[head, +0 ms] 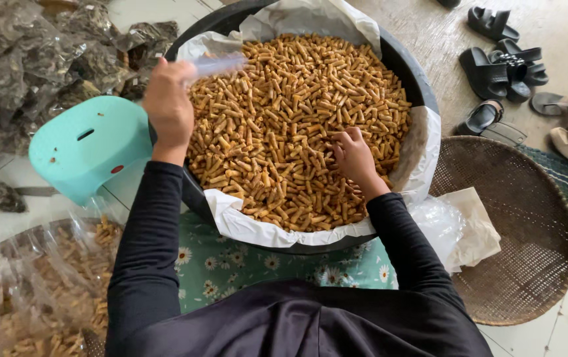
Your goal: The person sits on the floor beside a large paper-lined basin filled with fried snack sticks. They open a clear plastic bag, grab handfuls of snack sticks from the basin, fill the bag, seal it, and set the filled bag aside with other completed bags.
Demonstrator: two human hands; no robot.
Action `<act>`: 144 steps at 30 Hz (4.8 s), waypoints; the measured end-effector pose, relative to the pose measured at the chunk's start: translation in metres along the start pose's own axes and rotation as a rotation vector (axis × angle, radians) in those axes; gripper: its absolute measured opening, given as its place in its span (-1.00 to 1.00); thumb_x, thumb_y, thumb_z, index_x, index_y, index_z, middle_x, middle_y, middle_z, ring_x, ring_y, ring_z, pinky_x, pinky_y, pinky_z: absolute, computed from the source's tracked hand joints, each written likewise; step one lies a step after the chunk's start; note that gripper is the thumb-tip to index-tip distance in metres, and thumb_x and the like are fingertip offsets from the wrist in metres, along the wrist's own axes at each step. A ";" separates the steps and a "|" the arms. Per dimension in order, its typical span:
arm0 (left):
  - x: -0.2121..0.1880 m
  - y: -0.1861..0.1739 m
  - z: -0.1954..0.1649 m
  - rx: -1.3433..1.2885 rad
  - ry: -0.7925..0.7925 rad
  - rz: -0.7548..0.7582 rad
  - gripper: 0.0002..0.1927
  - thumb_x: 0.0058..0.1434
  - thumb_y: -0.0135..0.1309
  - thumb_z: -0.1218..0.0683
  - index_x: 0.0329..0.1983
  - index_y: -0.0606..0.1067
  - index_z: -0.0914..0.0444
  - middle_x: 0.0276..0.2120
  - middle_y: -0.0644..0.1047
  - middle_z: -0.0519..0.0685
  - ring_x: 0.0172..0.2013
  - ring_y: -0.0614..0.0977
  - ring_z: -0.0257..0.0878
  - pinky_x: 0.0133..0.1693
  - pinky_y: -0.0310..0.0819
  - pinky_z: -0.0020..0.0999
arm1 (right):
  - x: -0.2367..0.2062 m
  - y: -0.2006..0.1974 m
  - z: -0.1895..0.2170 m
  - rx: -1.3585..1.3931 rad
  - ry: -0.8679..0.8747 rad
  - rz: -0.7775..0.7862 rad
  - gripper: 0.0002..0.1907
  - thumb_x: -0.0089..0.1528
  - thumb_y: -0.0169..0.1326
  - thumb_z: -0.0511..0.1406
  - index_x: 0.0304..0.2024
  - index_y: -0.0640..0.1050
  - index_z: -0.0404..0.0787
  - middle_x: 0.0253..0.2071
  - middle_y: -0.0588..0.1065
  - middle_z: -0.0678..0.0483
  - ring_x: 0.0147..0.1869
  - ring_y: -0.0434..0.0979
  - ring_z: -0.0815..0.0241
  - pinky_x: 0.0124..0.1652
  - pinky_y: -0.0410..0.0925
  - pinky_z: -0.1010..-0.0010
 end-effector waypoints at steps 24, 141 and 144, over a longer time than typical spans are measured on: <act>-0.008 0.051 -0.096 -0.332 -0.429 0.393 -0.68 0.13 0.36 -0.08 -0.39 0.53 0.21 -0.46 0.54 -0.11 -0.46 0.54 -0.20 -0.36 0.44 -0.29 | 0.021 -0.112 0.201 -0.011 -0.423 -0.355 -0.78 0.28 0.15 -0.45 -0.02 0.64 -0.23 -0.01 0.51 0.04 0.04 0.55 0.07 -0.02 0.46 0.27; -0.143 0.179 -0.126 -1.881 -2.273 -0.678 -0.33 0.36 -0.21 -0.38 0.34 0.27 0.10 0.29 0.22 0.29 0.33 0.23 0.24 0.21 0.29 0.37 | 0.139 -0.137 0.186 0.217 -0.489 0.538 -0.70 0.24 0.23 -0.32 0.04 0.63 -0.18 -0.02 0.58 0.02 -0.02 0.63 0.09 -0.11 0.49 0.31; -0.139 0.175 -0.119 -1.884 -2.193 -0.693 -0.36 0.36 -0.16 -0.30 0.38 0.26 0.11 0.32 0.22 0.32 0.30 0.27 0.23 0.19 0.37 0.35 | 0.131 -0.145 0.183 0.302 -0.622 0.439 -0.75 0.40 0.16 -0.33 0.14 0.60 -0.20 0.18 0.55 0.01 0.16 0.62 0.08 0.12 0.50 0.26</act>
Point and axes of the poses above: each hand's wrist, its own x-axis towards the middle knuckle, its own y-axis out of the palm, z = x × y, the point moved 5 cm from there along x, towards the middle knuckle
